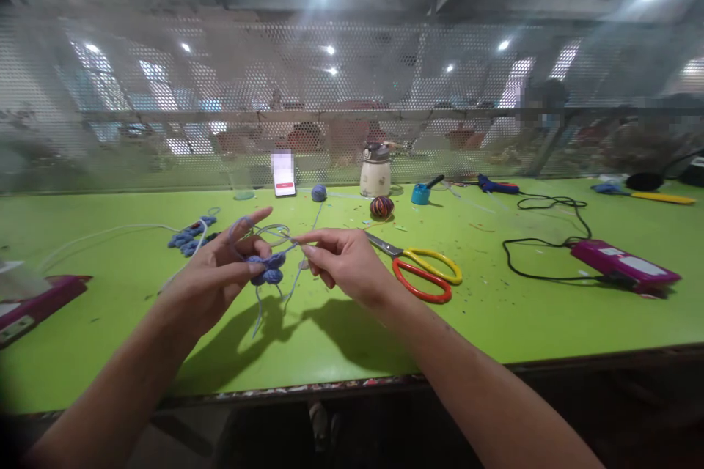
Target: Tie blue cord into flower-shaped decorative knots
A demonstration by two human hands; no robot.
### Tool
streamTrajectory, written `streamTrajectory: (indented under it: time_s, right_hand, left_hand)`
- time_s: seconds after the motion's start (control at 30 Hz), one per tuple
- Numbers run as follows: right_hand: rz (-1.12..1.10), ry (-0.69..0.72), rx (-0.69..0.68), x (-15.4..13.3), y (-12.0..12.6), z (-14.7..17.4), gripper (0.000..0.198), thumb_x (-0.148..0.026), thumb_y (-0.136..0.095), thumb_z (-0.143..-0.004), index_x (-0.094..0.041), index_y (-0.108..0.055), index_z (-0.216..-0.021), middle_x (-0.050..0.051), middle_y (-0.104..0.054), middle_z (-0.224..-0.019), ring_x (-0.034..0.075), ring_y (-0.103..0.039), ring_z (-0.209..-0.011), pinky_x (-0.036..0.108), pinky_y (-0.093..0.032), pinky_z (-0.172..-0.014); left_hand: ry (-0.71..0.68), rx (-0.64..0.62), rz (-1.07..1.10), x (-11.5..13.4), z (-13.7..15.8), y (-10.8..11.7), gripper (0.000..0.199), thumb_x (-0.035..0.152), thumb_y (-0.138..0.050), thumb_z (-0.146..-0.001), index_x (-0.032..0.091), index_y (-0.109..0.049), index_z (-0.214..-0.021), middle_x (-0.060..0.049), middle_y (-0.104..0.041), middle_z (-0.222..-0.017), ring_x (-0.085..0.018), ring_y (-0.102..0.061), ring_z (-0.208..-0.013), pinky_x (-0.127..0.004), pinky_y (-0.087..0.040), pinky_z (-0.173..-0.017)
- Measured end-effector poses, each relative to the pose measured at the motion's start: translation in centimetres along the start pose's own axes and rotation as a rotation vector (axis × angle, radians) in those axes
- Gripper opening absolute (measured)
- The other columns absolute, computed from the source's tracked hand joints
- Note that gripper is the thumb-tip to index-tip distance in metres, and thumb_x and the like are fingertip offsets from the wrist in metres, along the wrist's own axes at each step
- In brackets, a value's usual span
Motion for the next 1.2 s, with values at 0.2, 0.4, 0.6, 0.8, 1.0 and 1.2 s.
streamTrajectory:
  time_s: [0.2,0.4,0.6,0.8,1.0,1.2]
  right_hand:
    - [-0.008,-0.010,-0.013,-0.21,-0.13,0.20,0.025,-0.026,-0.067,-0.081,-0.012,-0.074,-0.101,-0.005,-0.054,-0.053,0.004,-0.040,-0.039,0.020,-0.027,-0.038]
    - [0.023,-0.022,-0.015,-0.27,-0.30,0.27,0.027,-0.025,-0.066,-0.081,-0.012,-0.074,-0.103,-0.006,-0.053,-0.053,0.005,-0.040,-0.040,0.021,-0.030,-0.040]
    - [0.046,0.007,-0.029,-0.87,-0.36,0.31,0.026,-0.021,-0.063,-0.083,-0.011,-0.074,-0.104,-0.006,-0.053,-0.053,0.004,-0.041,-0.040,0.020,-0.029,-0.039]
    - [0.035,0.008,-0.035,-0.82,-0.40,0.26,0.024,-0.019,-0.063,-0.084,-0.012,-0.074,-0.103,-0.006,-0.052,-0.052,0.004,-0.041,-0.039,0.020,-0.029,-0.039]
    - [-0.012,0.007,-0.029,-0.87,-0.42,0.23,0.024,-0.018,-0.063,-0.083,-0.011,-0.074,-0.103,-0.006,-0.053,-0.052,0.004,-0.040,-0.039,0.020,-0.028,-0.038]
    - [-0.064,0.004,-0.021,-0.49,-0.44,0.23,0.026,-0.022,-0.064,-0.082,-0.012,-0.074,-0.103,-0.005,-0.054,-0.053,0.004,-0.039,-0.039,0.020,-0.026,-0.038]
  left_hand:
    - [-0.057,-0.131,-0.014,0.25,0.29,-0.48,0.080,0.009,-0.076,-0.072,0.025,-0.044,-0.143,0.000,-0.064,-0.077,-0.012,-0.053,-0.070,-0.023,-0.045,-0.064]
    - [-0.092,-0.155,-0.106,0.24,0.60,-0.59,0.076,0.010,-0.072,-0.078,0.029,-0.042,-0.146,-0.001,-0.066,-0.076,-0.013,-0.054,-0.072,-0.023,-0.045,-0.066]
    - [-0.034,-0.017,-0.118,0.14,0.40,-0.09,0.084,0.009,-0.075,-0.072,0.027,-0.041,-0.147,-0.002,-0.067,-0.083,-0.014,-0.058,-0.077,-0.023,-0.047,-0.066]
    - [0.013,-0.048,-0.095,-0.21,0.34,-0.48,0.097,0.009,-0.078,-0.071,0.029,-0.028,-0.152,-0.002,-0.071,-0.079,-0.015,-0.061,-0.075,-0.025,-0.048,-0.068]
    - [0.048,-0.035,-0.015,-0.27,0.27,-0.20,0.087,0.008,-0.076,-0.073,0.023,-0.036,-0.149,-0.004,-0.071,-0.084,-0.014,-0.063,-0.079,-0.023,-0.047,-0.070]
    - [0.066,-0.058,-0.108,-0.68,0.13,-0.10,0.092,0.009,-0.081,-0.069,0.021,-0.037,-0.148,0.000,-0.067,-0.076,-0.013,-0.058,-0.069,-0.024,-0.046,-0.065]
Point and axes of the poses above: each hand's wrist, its own z-axis away from the middle knuckle, its own y-axis out of the back of the hand, x = y × z, the point moved 6 cm from there along -z, towards the middle knuckle
